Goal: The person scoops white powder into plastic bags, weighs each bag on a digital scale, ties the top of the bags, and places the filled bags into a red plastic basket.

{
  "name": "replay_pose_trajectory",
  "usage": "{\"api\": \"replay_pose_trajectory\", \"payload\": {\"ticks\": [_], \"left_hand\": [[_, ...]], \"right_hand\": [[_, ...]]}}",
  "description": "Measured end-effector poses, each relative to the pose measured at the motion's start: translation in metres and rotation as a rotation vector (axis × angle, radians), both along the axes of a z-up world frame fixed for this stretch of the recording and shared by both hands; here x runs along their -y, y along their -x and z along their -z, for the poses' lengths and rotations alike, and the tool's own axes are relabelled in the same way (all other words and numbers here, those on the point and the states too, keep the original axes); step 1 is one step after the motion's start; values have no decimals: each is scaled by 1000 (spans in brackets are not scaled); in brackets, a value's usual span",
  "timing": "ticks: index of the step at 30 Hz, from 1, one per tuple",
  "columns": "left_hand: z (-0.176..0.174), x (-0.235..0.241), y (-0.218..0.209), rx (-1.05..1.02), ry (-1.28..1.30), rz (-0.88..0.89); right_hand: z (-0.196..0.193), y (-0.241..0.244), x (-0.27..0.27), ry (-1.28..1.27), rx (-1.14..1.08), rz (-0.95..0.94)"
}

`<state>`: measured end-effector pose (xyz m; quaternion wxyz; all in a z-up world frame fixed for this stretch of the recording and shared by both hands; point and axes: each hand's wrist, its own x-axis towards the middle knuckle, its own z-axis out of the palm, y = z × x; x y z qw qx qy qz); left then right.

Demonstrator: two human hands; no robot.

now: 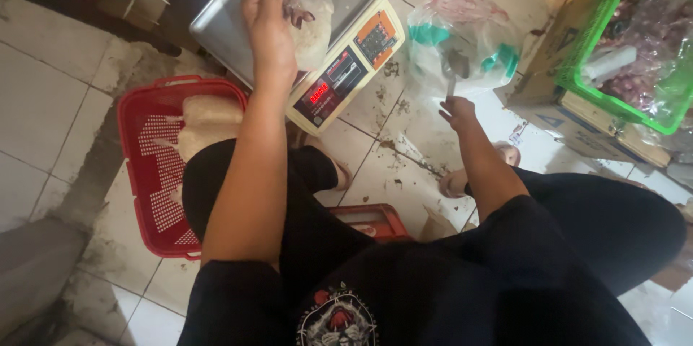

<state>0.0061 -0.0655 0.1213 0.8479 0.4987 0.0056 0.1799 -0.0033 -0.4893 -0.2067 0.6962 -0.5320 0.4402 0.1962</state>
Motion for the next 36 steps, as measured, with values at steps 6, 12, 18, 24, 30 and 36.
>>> {"api": "replay_pose_trajectory", "payload": {"ticks": [6,12,18,24,30,36], "left_hand": [[-15,18,8,-12,-24,50],[-30,48,15,-7,-28,164],[-42,69,28,55,37,255],[-43,79,27,27,70,385],[-59,86,41,-29,-46,448],[-63,111,66,-157,-311,550]], "right_hand": [[-35,-6,-43,678,533,-296],[-193,-39,-118,273,1162,-823],[-295,-34,-163,240,1043,-1007],[-321,-2,-121,159,1140,-984],[-357,44,-80,549,1094,-989],[-357,74,-44,728,1171,-927]]}}
